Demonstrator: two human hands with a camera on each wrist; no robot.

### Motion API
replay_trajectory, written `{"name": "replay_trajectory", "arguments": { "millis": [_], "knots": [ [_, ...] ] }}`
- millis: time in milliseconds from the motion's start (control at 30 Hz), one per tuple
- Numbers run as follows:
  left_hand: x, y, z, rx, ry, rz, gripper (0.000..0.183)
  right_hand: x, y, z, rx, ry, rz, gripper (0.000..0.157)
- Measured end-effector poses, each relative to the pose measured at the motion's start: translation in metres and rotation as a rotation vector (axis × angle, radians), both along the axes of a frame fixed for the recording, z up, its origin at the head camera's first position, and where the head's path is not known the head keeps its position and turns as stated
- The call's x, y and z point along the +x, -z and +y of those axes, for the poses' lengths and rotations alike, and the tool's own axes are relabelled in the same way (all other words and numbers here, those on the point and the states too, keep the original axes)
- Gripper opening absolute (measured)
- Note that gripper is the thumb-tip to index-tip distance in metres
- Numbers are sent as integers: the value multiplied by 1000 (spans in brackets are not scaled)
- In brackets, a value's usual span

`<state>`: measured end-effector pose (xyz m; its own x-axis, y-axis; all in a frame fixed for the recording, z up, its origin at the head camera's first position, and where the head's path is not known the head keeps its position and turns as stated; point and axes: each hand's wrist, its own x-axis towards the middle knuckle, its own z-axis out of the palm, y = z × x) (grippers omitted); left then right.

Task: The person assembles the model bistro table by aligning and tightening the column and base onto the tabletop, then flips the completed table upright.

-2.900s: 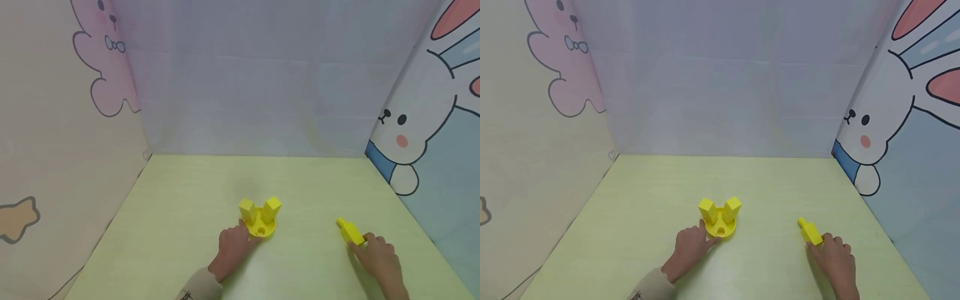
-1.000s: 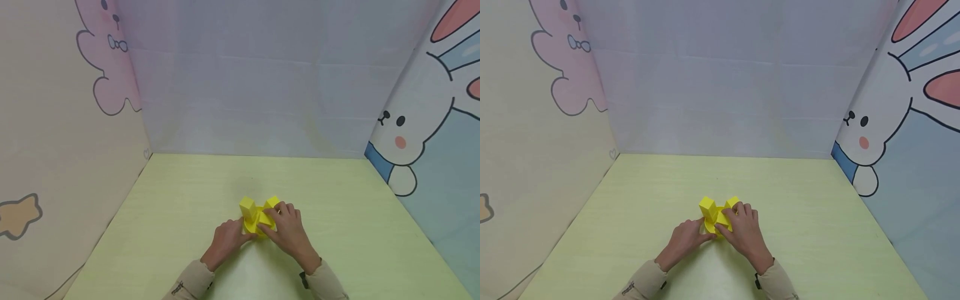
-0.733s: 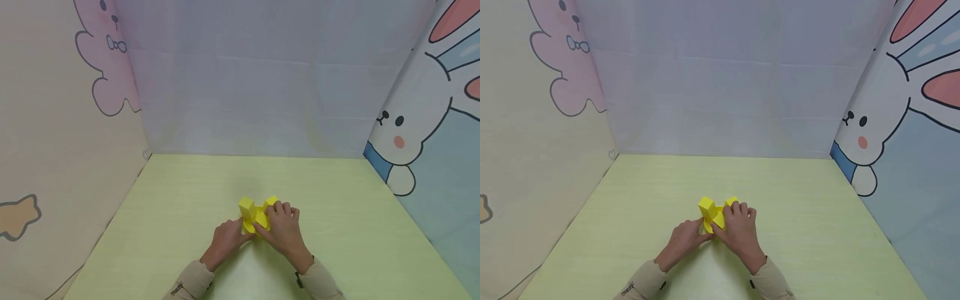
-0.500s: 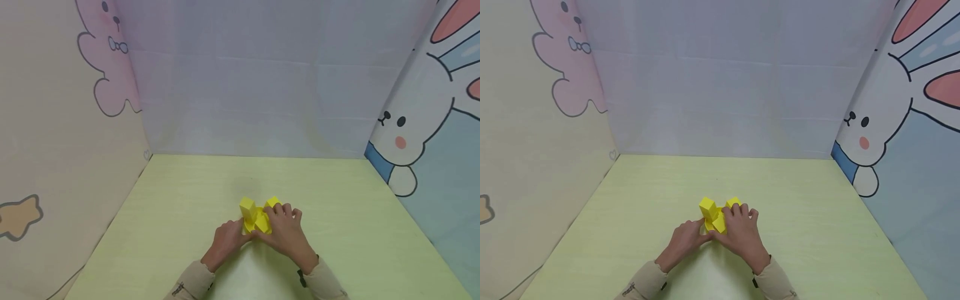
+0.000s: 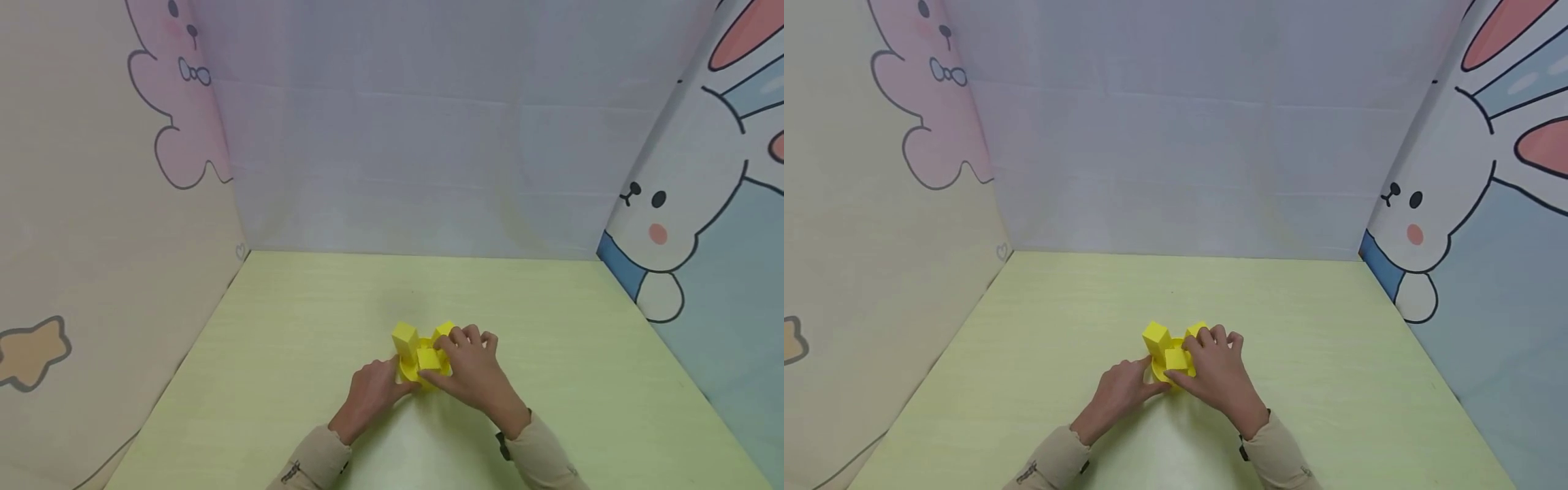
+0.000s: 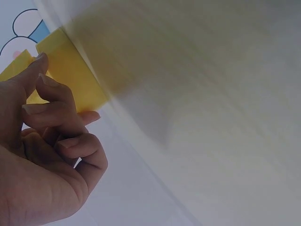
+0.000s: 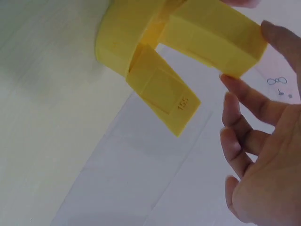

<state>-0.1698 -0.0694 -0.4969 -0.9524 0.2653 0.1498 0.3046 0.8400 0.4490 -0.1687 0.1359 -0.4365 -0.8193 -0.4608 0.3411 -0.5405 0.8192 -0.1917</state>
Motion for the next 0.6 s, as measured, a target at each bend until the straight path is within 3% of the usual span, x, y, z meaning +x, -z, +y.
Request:
{"name": "replay_trajectory", "arguments": {
  "millis": [167,300,500,600],
  "knots": [
    [1,1,0,1,-2,-6,43,-3,6,-12,45,103,125,56],
    [2,1,1,-4,-6,-10,43,-3,6,-15,70,152,136,62],
    [2,0,1,-8,2,3,43,-3,-2,-11,1,40,-20,42],
    [1,-1,1,-18,1,10,45,-5,-3,-9,-12,-1,-27,37]
  ]
}}
